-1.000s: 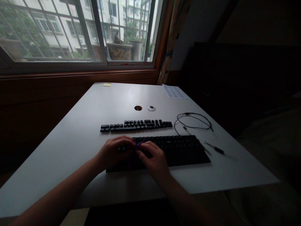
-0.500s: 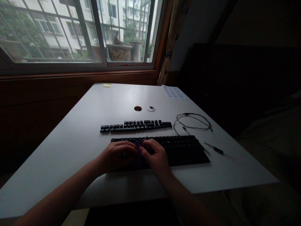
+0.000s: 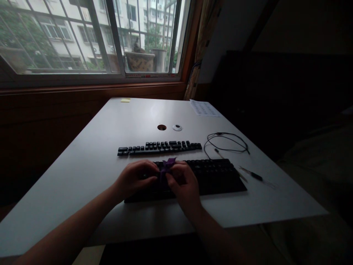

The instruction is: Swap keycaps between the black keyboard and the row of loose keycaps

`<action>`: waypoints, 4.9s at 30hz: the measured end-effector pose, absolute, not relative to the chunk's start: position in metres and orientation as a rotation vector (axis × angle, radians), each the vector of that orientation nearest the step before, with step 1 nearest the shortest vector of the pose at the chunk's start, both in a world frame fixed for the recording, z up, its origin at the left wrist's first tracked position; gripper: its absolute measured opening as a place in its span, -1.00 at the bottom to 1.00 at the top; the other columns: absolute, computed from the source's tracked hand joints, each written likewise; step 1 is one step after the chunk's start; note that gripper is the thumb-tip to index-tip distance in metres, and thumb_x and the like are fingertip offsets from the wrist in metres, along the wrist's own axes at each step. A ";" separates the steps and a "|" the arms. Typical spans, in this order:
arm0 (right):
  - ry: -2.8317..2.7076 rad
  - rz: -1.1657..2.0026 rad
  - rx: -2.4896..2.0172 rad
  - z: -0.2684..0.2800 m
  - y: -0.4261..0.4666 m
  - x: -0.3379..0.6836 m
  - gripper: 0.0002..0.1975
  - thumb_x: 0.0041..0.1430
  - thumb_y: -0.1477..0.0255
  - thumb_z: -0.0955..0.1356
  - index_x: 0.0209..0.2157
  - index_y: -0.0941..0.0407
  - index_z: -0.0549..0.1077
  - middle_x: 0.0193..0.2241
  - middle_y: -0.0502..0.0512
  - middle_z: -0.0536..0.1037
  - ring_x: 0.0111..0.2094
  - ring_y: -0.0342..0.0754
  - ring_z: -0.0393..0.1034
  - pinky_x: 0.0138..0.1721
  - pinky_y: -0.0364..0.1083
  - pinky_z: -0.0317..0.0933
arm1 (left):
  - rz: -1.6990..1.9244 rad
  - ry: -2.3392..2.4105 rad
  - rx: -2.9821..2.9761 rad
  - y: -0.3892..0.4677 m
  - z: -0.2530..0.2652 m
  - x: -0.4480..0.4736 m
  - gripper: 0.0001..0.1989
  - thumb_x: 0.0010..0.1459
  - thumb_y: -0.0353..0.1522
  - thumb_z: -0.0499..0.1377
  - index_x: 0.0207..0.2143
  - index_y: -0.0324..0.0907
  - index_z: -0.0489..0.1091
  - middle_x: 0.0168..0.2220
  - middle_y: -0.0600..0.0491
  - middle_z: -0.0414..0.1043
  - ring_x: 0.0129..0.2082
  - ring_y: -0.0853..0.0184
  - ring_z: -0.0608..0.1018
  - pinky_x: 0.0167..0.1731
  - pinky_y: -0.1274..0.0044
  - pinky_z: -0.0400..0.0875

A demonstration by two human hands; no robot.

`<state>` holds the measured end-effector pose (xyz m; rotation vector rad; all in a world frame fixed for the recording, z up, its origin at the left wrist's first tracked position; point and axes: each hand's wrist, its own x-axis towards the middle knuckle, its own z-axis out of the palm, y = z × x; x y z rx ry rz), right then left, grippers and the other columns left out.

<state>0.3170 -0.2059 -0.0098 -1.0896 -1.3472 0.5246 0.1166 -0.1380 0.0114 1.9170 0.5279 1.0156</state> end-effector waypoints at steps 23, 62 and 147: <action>-1.226 0.582 -1.266 -0.003 -0.202 0.320 -0.92 0.15 0.37 0.45 -0.32 0.07 0.52 -0.42 -0.03 0.55 -0.41 -0.10 0.45 -0.36 -0.14 0.36 | 1.083 0.462 2.037 -0.144 0.017 0.122 -0.88 0.11 -0.43 0.38 -0.26 -0.21 0.55 -0.24 -0.07 0.64 -0.27 0.31 0.67 -0.24 0.51 0.60; -1.226 0.408 -1.269 -0.012 -0.208 0.324 -0.75 0.29 0.32 0.39 0.00 -0.01 0.43 -0.23 0.01 0.48 -0.29 -0.08 0.41 -0.22 -0.07 0.35 | 1.103 0.476 1.699 -0.135 0.011 0.110 -0.81 0.12 -0.35 0.42 -0.22 -0.23 0.58 -0.22 -0.09 0.67 -0.17 0.22 0.70 -0.12 0.40 0.64; -1.019 -0.342 -1.831 -0.032 -0.148 0.587 -0.64 0.16 0.22 0.31 -0.13 0.10 0.58 -0.21 0.18 0.51 -0.23 0.06 0.36 -0.03 0.09 0.28 | 0.860 0.835 2.704 -0.143 -0.016 0.130 -0.96 0.20 -0.40 0.33 -0.27 -0.10 0.55 -0.19 -0.01 0.49 -0.12 0.17 0.42 -0.15 0.31 0.47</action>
